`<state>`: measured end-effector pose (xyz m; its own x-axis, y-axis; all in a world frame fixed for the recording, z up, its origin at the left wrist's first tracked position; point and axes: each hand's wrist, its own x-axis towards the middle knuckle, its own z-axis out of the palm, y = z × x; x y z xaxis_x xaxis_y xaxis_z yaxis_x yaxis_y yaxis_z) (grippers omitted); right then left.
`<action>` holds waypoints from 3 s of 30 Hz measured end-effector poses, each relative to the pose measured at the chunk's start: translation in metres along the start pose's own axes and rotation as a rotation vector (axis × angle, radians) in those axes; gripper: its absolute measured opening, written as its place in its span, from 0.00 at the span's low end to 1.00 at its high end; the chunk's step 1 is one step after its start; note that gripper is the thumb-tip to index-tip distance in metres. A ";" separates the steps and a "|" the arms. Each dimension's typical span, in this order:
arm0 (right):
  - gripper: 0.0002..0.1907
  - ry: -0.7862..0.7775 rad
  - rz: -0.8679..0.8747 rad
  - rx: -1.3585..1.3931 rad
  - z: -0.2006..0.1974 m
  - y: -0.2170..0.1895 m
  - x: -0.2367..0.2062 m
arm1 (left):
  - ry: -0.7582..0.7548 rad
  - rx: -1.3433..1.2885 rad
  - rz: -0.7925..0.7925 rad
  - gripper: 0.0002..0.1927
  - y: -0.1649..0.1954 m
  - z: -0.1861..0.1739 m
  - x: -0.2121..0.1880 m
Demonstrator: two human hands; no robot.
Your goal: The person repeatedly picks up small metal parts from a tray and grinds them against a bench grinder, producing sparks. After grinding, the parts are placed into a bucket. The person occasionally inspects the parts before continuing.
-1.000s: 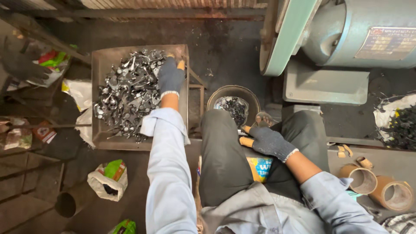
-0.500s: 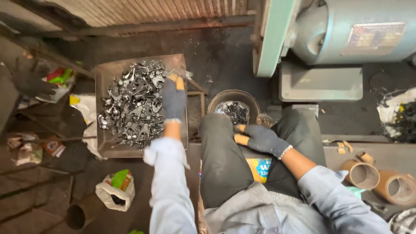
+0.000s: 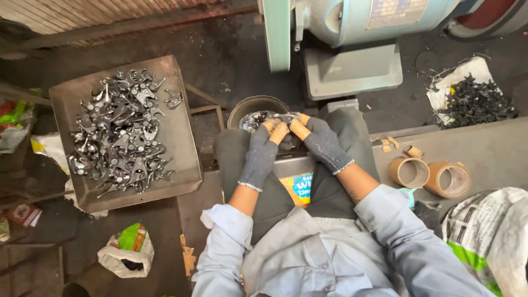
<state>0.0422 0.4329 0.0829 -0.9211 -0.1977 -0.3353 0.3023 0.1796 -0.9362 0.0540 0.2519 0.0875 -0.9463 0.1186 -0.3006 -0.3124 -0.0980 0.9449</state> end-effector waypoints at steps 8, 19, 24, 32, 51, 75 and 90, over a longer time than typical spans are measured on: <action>0.22 -0.147 -0.157 0.116 -0.018 -0.017 0.036 | -0.172 0.017 -0.107 0.15 0.013 -0.015 0.052; 0.17 0.114 0.043 0.198 0.003 0.007 0.140 | 0.297 0.351 0.312 0.12 -0.080 -0.004 0.161; 0.18 0.158 0.023 -0.008 -0.013 0.017 0.137 | 0.347 0.339 0.388 0.12 -0.111 0.014 0.171; 0.24 0.160 -0.113 -0.111 -0.013 -0.004 0.110 | 0.063 0.644 0.233 0.20 -0.014 -0.019 0.139; 0.30 -0.415 -0.022 -0.691 0.069 -0.040 0.051 | 0.555 1.318 0.270 0.15 0.042 -0.244 0.077; 0.26 -0.142 -0.084 0.177 -0.028 -0.021 0.034 | -0.152 0.042 -0.003 0.14 -0.007 -0.006 0.047; 0.18 0.104 0.098 0.093 0.005 0.010 0.143 | 0.355 0.414 0.446 0.12 -0.083 -0.009 0.154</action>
<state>-0.0853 0.4020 0.0254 -0.9052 -0.0818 -0.4170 0.4085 0.1026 -0.9070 -0.0668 0.2696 -0.0387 -0.9686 -0.1820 0.1696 0.1023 0.3298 0.9385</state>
